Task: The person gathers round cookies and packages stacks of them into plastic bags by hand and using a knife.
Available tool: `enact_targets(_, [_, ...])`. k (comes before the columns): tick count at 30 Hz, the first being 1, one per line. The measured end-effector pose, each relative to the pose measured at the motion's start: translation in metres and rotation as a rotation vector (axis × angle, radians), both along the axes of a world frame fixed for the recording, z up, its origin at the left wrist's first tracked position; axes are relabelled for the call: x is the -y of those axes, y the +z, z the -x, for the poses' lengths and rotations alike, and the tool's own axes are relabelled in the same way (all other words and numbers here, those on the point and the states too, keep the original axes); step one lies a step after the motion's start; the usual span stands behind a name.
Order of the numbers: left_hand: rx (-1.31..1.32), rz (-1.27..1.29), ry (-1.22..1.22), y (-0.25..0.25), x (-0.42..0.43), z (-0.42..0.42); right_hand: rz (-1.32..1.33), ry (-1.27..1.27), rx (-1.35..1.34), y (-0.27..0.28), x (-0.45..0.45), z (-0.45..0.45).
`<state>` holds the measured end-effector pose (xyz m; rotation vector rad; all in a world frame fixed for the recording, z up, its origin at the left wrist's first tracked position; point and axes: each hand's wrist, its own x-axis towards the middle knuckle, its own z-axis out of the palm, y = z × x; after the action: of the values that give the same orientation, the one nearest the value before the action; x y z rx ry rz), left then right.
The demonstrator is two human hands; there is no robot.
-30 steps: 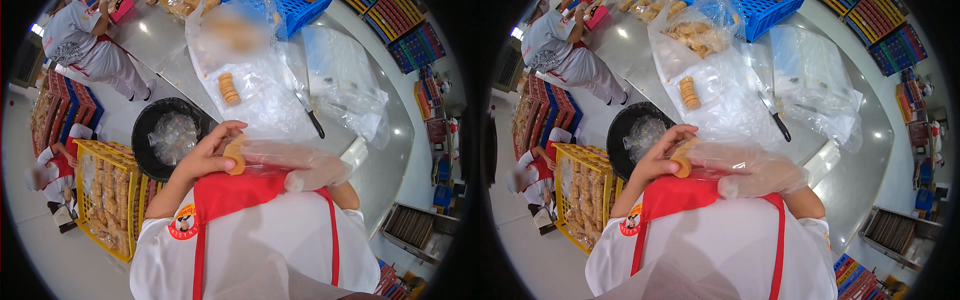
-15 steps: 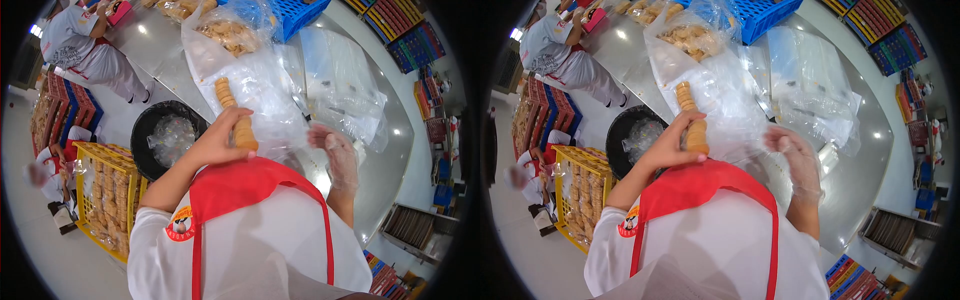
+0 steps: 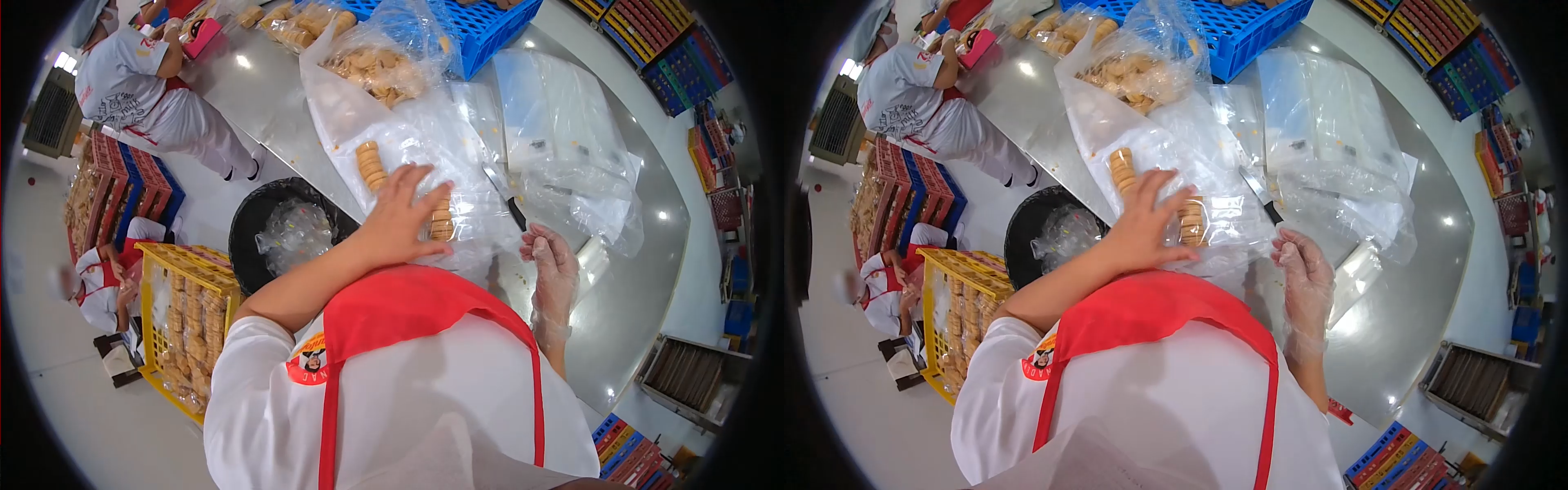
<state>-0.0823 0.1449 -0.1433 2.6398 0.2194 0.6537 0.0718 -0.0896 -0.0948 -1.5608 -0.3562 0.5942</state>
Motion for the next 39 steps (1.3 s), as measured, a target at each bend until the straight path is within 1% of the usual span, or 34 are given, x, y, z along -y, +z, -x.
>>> enact_targets(1, [0.07, -0.027, 0.039, 0.003, -0.006, 0.004, 0.0, 0.006, -0.001, 0.0, -0.002, 0.0])
enact_targets(4, [0.076, 0.021, 0.311, 0.006, -0.045, 0.008, 0.002, 0.027, -0.006, 0.001, -0.007, -0.001])
enact_targets(7, [-0.207, 0.054, 0.442, -0.013, -0.077, 0.014, 0.006, 0.073, -0.014, -0.003, -0.014, 0.0])
enact_targets(10, [-0.245, 0.213, 0.389, -0.02, -0.09, 0.016, 0.037, 0.158, 0.014, -0.002, -0.023, 0.001])
enact_targets(12, [-0.167, 0.181, 0.396, -0.017, -0.087, 0.019, 0.068, 0.213, 0.043, 0.001, -0.031, 0.003])
enact_targets(13, [-0.133, 0.161, 0.398, -0.009, -0.084, 0.021, 0.082, 0.282, 0.068, 0.001, -0.035, 0.002])
enact_targets(16, [0.062, 0.317, 0.341, 0.029, -0.061, 0.03, 0.093, 0.445, 0.203, 0.034, -0.057, 0.008])
enact_targets(19, [0.193, 0.647, 0.179, 0.056, -0.036, 0.038, -0.086, 0.472, 0.374, 0.07, -0.09, 0.022])
enact_targets(21, [0.205, 0.564, 0.144, 0.075, -0.023, 0.045, -0.09, 0.514, 0.564, 0.073, -0.102, 0.02])
enact_targets(23, [0.208, 0.456, 0.102, 0.084, -0.019, 0.053, -0.112, 0.542, 0.561, 0.074, -0.11, 0.019])
enact_targets(25, [0.221, 0.502, 0.102, 0.092, -0.012, 0.059, -0.146, 0.56, 0.379, 0.076, -0.113, 0.015])
enact_targets(28, [0.233, 0.575, 0.058, 0.096, -0.007, 0.066, -0.346, 0.618, -0.328, 0.079, -0.11, 0.011])
enact_targets(31, [0.233, 0.714, -0.033, 0.093, -0.005, 0.073, -0.33, 0.687, -0.343, 0.073, -0.105, 0.005])
enact_targets(34, [0.255, 0.924, -0.151, 0.086, -0.001, 0.075, -0.148, 0.658, -0.037, 0.086, -0.098, 0.025])
enact_targets(35, [0.266, 1.0, -0.193, 0.084, 0.001, 0.075, -0.144, 0.679, 0.048, 0.084, -0.097, 0.025])
enact_targets(37, [0.472, 1.237, -0.051, 0.09, 0.013, 0.072, -0.135, 0.719, 0.224, 0.079, -0.098, 0.025])
enact_targets(38, [0.579, 1.35, 0.023, 0.092, 0.017, 0.07, -0.096, 0.731, 0.364, 0.081, -0.097, 0.025])
enact_targets(39, [0.682, 1.252, -0.042, 0.09, 0.016, 0.069, -0.058, 0.741, 0.503, 0.084, -0.095, 0.026])
